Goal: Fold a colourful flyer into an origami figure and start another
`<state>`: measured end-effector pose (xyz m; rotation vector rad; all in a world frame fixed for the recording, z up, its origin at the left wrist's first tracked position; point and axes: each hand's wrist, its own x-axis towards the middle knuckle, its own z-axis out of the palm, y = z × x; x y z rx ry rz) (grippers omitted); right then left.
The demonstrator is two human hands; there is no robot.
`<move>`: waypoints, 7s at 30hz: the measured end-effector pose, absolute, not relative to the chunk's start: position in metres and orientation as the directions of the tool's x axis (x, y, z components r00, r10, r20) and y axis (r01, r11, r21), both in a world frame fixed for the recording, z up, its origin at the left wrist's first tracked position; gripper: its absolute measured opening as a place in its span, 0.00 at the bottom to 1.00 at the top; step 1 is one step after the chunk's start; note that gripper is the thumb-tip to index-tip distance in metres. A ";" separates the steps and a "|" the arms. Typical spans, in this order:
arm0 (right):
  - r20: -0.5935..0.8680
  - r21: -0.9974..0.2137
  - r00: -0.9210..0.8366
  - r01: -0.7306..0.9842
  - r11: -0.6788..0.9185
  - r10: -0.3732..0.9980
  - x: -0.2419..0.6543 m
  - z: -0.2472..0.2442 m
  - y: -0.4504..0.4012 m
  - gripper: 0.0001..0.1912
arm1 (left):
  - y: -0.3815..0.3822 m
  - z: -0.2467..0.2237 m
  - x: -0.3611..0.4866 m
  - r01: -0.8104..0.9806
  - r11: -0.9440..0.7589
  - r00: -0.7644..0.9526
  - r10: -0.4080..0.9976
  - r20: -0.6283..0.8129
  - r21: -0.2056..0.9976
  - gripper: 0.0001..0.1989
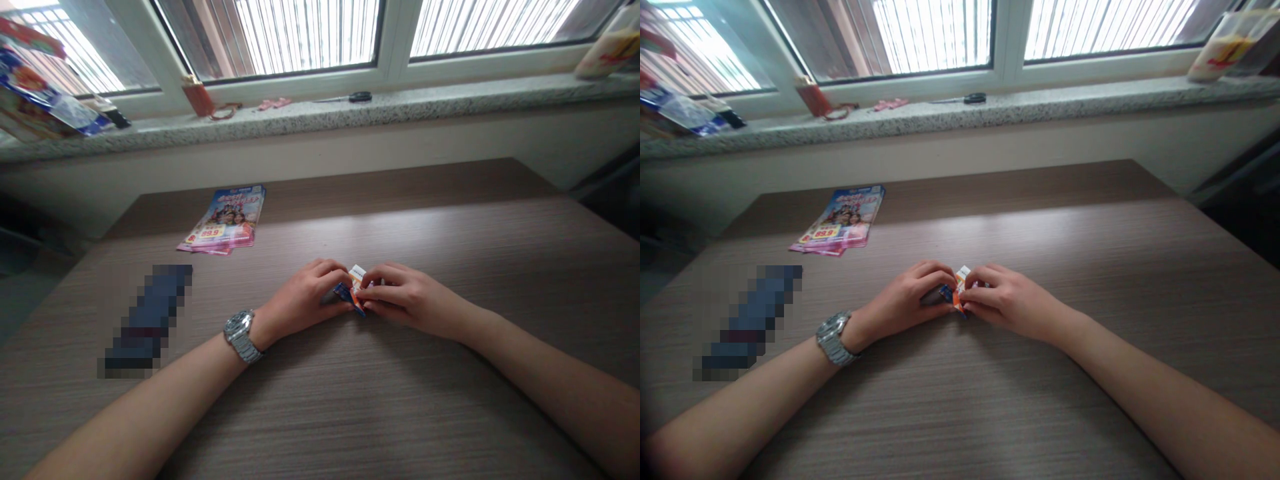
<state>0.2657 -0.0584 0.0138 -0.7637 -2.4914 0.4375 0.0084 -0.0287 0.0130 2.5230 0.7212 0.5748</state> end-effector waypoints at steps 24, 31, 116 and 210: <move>0.329 -0.352 -0.805 0.380 0.855 0.493 0.273 0.016 -0.062 0.18 | -0.029 0.013 0.008 0.370 -0.751 0.772 0.576 0.269 0.547 0.11; 0.315 -0.424 -0.778 0.397 0.814 0.543 0.278 0.016 -0.060 0.19 | -0.028 0.012 0.007 0.391 -0.745 0.753 0.597 0.279 0.540 0.14; 0.387 -0.741 -0.413 0.393 0.545 0.824 0.273 0.006 -0.058 0.18 | -0.035 0.022 0.005 0.275 -0.776 0.611 0.597 0.520 0.568 0.11; 0.414 -0.346 -0.570 0.622 0.702 0.709 0.280 -0.009 -0.050 0.17 | -0.033 0.012 0.003 0.356 -0.872 0.837 0.458 0.301 0.336 0.17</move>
